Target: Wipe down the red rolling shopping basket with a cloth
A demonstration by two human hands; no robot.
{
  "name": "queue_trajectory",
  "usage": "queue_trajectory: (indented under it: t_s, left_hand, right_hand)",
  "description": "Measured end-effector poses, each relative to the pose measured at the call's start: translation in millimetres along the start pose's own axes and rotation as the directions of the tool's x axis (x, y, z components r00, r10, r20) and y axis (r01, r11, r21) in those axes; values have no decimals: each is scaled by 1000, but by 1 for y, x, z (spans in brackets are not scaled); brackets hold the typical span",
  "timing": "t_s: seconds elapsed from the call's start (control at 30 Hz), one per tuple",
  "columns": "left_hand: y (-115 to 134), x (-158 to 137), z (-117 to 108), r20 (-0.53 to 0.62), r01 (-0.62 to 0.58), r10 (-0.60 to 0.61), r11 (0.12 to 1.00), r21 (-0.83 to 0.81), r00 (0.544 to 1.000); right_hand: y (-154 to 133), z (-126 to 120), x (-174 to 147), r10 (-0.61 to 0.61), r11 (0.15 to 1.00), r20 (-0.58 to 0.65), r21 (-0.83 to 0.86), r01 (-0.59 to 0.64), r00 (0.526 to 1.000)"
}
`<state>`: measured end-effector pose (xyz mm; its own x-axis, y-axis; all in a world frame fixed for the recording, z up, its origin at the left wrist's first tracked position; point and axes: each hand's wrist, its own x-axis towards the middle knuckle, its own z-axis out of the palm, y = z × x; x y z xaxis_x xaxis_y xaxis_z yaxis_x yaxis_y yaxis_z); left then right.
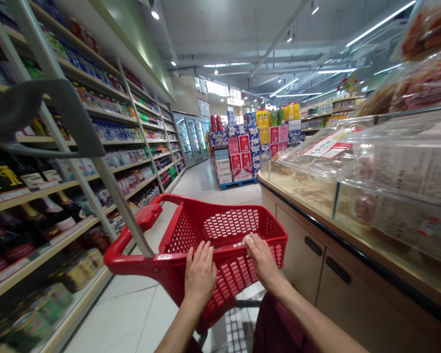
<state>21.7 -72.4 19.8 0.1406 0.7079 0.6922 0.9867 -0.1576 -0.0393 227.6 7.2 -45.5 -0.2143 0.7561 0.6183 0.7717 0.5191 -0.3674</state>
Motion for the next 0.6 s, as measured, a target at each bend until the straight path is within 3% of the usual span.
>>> queue_trajectory:
  t_s: [0.07,0.2,0.47,0.6]
  left_hand:
    - [-1,-1,0,10,-10,10,1000,6,1000]
    - [0,-2,2,9,6,-6,1000,8,1000]
    - [1,-1,2,4,12,-12,1000,0,1000]
    - [0,0,1,19,24,-25,1000,10,1000]
  right_hand:
    - [4,0,1,2,1000,4,-11,-2,1000]
    - [37,-12,1,207,976,-67,-50,-210,976]
    - [30,-13,4,121,990,-50,-67,-124,991]
    - [54,-25,8,44,999,15,18,-44,999]
